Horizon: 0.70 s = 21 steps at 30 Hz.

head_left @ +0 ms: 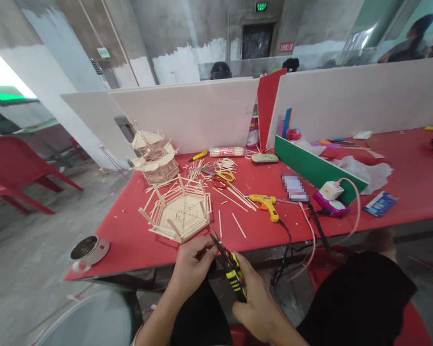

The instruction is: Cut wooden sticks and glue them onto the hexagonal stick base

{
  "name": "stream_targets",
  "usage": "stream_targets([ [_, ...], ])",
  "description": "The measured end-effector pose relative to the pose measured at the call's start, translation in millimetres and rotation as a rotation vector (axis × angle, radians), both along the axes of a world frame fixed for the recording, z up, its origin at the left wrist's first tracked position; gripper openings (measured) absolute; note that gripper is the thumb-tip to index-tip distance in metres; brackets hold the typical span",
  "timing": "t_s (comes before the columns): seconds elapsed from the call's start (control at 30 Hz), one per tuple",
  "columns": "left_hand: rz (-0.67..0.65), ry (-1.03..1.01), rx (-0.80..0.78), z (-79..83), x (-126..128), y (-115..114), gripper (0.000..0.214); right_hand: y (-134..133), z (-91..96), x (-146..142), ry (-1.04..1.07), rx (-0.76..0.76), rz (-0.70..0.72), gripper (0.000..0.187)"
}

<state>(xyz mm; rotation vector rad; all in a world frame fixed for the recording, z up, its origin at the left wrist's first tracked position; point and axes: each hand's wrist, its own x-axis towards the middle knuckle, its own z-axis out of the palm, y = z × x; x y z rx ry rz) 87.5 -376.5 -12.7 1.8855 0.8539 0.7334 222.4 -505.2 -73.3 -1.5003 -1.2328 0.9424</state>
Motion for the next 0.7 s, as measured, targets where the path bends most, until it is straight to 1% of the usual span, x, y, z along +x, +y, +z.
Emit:
stream_targets([
  [0.1,0.003,0.040,0.058,2.5,1.0,0.1,0.024,-1.9,-2.3,0.9,0.011,-0.016,0.017,0.096],
  [0.27,-0.037,0.025,0.131,8.5,1.9,2.2,0.029,-5.4,-17.0,6.7,-0.137,-0.067,0.002,0.102],
  [0.33,-0.053,0.038,0.158,10.5,1.9,2.3,0.030,-6.3,-18.6,7.5,-0.152,-0.083,0.001,0.101],
  [0.43,-0.059,0.072,0.172,10.3,1.8,0.8,0.031,-6.7,-12.3,6.9,-0.115,-0.037,-0.002,0.099],
  [0.53,-0.058,0.089,0.141,5.9,1.5,-1.2,0.031,-6.9,-2.1,6.0,-0.084,0.007,-0.013,0.096],
  [0.63,-0.056,0.093,0.083,0.8,1.7,-1.8,0.031,-7.1,4.0,6.0,-0.067,0.005,-0.028,0.092],
  [0.7,-0.061,0.081,0.047,-0.7,2.2,-1.3,0.031,-7.4,3.6,6.0,-0.061,-0.004,-0.029,0.092],
])
